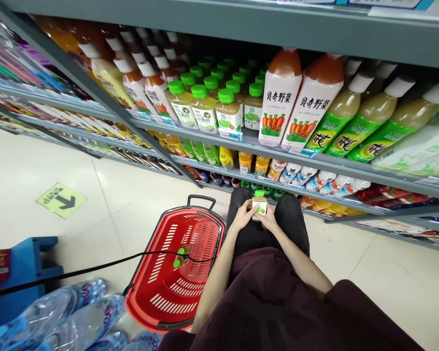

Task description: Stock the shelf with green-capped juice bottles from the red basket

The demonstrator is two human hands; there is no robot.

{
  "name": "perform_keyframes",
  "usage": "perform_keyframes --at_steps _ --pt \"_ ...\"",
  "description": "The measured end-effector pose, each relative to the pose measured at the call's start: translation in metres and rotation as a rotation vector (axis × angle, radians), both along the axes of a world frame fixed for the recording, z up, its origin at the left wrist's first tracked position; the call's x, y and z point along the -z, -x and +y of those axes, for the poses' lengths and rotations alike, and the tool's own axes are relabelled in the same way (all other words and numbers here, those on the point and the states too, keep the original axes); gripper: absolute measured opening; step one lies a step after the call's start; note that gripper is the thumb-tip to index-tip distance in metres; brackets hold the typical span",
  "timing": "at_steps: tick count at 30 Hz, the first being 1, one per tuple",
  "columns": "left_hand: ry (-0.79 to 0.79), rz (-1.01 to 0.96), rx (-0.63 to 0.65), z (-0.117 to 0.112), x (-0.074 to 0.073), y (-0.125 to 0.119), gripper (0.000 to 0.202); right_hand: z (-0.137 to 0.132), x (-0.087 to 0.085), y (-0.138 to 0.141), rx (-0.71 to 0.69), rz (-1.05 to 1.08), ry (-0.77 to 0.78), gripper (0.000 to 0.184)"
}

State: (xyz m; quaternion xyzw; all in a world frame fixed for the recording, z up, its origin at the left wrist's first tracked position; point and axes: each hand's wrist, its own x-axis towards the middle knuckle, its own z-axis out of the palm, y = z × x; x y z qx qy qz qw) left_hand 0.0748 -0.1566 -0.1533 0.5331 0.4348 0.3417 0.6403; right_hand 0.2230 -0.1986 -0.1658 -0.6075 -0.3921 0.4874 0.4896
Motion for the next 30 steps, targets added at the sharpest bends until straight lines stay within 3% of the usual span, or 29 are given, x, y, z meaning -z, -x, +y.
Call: perform_keyframes --at_steps 5,15,23,30 --pt "0.029 -0.052 -0.151 -0.001 0.003 0.002 0.06 -0.001 -0.002 0.001 -0.021 0.008 -0.038 0.061" --pt "0.006 -0.057 -0.181 0.0 0.006 0.013 0.08 -0.007 -0.003 0.001 -0.204 0.143 -0.057 0.088" --pt "0.512 -0.496 -0.358 0.003 0.006 0.026 0.069 -0.007 -0.01 0.002 -0.165 0.109 -0.078 0.067" --pt "0.592 -0.568 -0.382 0.002 0.003 0.037 0.072 -0.005 -0.004 0.005 -0.149 0.092 -0.057 0.054"
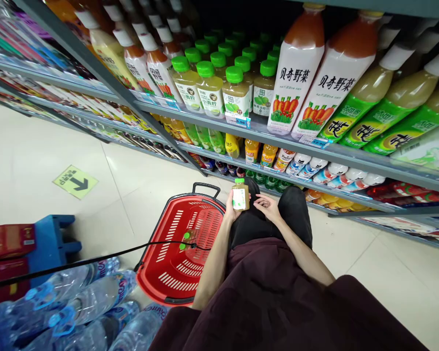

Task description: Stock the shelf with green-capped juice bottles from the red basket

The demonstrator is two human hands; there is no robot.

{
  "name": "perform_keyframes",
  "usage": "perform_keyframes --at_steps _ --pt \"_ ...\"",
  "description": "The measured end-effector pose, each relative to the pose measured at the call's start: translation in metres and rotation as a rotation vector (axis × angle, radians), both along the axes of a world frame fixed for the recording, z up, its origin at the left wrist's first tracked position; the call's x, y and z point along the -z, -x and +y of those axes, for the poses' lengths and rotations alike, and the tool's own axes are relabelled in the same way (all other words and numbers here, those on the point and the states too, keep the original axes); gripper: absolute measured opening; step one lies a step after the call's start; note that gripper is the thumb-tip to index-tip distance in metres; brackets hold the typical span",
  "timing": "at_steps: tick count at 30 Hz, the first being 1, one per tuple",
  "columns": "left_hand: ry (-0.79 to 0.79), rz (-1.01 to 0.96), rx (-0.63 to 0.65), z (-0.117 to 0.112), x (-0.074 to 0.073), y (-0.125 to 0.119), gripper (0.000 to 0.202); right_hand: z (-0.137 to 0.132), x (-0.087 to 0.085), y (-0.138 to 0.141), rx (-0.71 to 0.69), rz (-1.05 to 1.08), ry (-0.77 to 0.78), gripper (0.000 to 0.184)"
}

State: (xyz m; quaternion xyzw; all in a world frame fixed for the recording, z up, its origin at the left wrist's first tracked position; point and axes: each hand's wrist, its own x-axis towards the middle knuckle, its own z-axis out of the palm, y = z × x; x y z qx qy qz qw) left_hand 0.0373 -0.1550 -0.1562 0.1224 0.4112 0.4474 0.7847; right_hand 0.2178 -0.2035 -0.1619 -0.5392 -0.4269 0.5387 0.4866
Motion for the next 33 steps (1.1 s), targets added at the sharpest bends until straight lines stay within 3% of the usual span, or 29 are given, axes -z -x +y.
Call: perform_keyframes --at_steps 7,11,18,22,33 --pt "0.031 0.026 0.132 0.0 0.006 -0.008 0.072 0.001 0.007 0.0 0.006 0.022 0.003 0.053" --pt "0.012 0.048 0.137 0.0 0.012 -0.01 0.068 0.001 0.007 0.001 -0.006 0.034 0.01 0.053" --pt "-0.251 0.116 0.081 -0.001 0.021 -0.01 0.077 0.001 0.004 0.0 -0.096 0.013 0.004 0.069" --pt "-0.321 0.142 0.045 -0.001 0.026 -0.009 0.086 0.001 0.004 0.0 -0.122 0.023 0.006 0.071" --pt "-0.506 0.383 0.166 0.002 0.028 -0.011 0.097 -0.002 0.013 0.001 -0.179 -0.006 0.019 0.084"
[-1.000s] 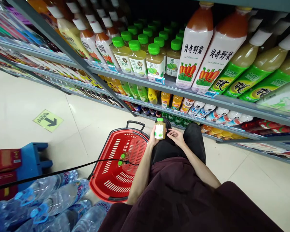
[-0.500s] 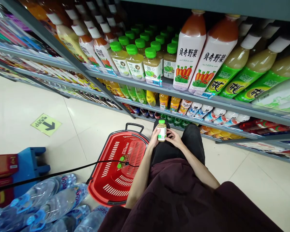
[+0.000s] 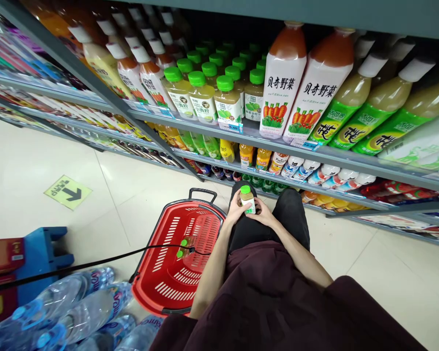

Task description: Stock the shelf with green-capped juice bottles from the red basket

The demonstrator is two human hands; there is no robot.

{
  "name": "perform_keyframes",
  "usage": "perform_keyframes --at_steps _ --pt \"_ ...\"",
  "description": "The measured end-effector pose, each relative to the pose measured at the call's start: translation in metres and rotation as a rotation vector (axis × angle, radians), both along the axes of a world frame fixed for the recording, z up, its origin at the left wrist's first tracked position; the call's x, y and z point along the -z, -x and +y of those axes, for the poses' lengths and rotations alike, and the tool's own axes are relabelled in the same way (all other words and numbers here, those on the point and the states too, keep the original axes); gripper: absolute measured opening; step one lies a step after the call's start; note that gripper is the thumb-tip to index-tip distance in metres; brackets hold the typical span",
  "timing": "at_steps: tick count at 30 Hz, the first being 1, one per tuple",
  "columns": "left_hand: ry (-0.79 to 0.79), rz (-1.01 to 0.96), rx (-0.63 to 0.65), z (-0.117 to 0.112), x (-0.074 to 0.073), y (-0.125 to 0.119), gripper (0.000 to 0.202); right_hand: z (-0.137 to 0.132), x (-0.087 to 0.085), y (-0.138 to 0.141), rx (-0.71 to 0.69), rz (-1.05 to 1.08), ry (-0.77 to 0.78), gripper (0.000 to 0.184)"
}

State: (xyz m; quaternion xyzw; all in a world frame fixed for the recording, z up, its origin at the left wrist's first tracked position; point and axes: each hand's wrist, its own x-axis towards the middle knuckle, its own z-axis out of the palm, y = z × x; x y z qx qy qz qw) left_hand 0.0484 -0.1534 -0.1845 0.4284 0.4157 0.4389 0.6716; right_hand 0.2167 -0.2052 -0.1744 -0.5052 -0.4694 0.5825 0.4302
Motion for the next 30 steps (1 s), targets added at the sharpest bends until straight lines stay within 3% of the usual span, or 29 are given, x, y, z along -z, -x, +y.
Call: perform_keyframes --at_steps 6,10,17,24,30 --pt "-0.152 0.288 0.019 0.0 -0.003 -0.006 0.071 -0.001 -0.001 -0.003 0.023 0.022 -0.011 0.068" --pt "-0.104 0.213 0.042 -0.003 -0.006 -0.009 0.07 0.002 -0.001 -0.006 0.07 -0.015 0.047 0.058" --pt "-0.077 0.123 0.022 -0.002 -0.006 -0.008 0.059 0.006 -0.005 -0.01 0.08 0.02 0.062 0.058" --pt "-0.034 0.018 0.056 0.001 -0.005 -0.006 0.044 0.008 -0.001 -0.008 0.235 0.257 0.249 0.054" --pt "-0.069 0.013 0.101 -0.003 -0.012 -0.002 0.042 0.011 0.003 -0.007 0.275 0.36 0.338 0.068"
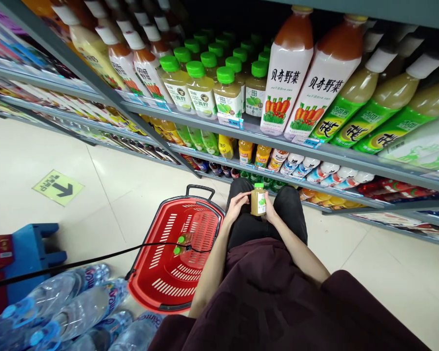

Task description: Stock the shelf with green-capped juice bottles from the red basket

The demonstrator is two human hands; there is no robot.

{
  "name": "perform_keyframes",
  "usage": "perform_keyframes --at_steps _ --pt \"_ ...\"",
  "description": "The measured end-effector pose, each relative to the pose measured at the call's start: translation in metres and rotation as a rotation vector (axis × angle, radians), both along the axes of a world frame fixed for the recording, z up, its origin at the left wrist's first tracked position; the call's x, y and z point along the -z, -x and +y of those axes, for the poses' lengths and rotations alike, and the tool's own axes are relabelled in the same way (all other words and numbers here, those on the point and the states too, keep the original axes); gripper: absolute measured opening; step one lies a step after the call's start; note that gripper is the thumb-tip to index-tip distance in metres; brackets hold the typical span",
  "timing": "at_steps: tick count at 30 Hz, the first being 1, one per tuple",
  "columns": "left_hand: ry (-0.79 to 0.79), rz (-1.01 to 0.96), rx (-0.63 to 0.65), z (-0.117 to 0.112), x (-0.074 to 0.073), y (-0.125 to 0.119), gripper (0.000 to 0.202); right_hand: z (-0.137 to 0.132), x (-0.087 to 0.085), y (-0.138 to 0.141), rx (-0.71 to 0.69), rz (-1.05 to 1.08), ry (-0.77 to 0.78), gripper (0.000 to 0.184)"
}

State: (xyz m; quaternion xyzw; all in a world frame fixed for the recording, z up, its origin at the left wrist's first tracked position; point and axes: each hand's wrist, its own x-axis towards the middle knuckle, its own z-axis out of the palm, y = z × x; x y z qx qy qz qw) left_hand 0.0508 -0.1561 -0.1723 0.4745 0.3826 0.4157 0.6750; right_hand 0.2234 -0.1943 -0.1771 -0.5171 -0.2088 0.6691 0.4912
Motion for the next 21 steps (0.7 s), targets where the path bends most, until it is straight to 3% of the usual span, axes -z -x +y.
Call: perform_keyframes --at_steps 8,15,21 --pt "-0.076 0.109 0.084 -0.001 -0.013 -0.001 0.043 0.002 -0.017 -0.006 -0.091 0.331 0.109 0.086" --pt "-0.067 0.106 0.074 0.0 -0.012 -0.001 0.042 0.002 -0.013 -0.007 -0.163 0.304 0.091 0.094" --pt "-0.042 0.082 0.066 0.0 -0.007 0.0 0.042 0.001 -0.01 -0.006 -0.11 0.292 0.082 0.089"
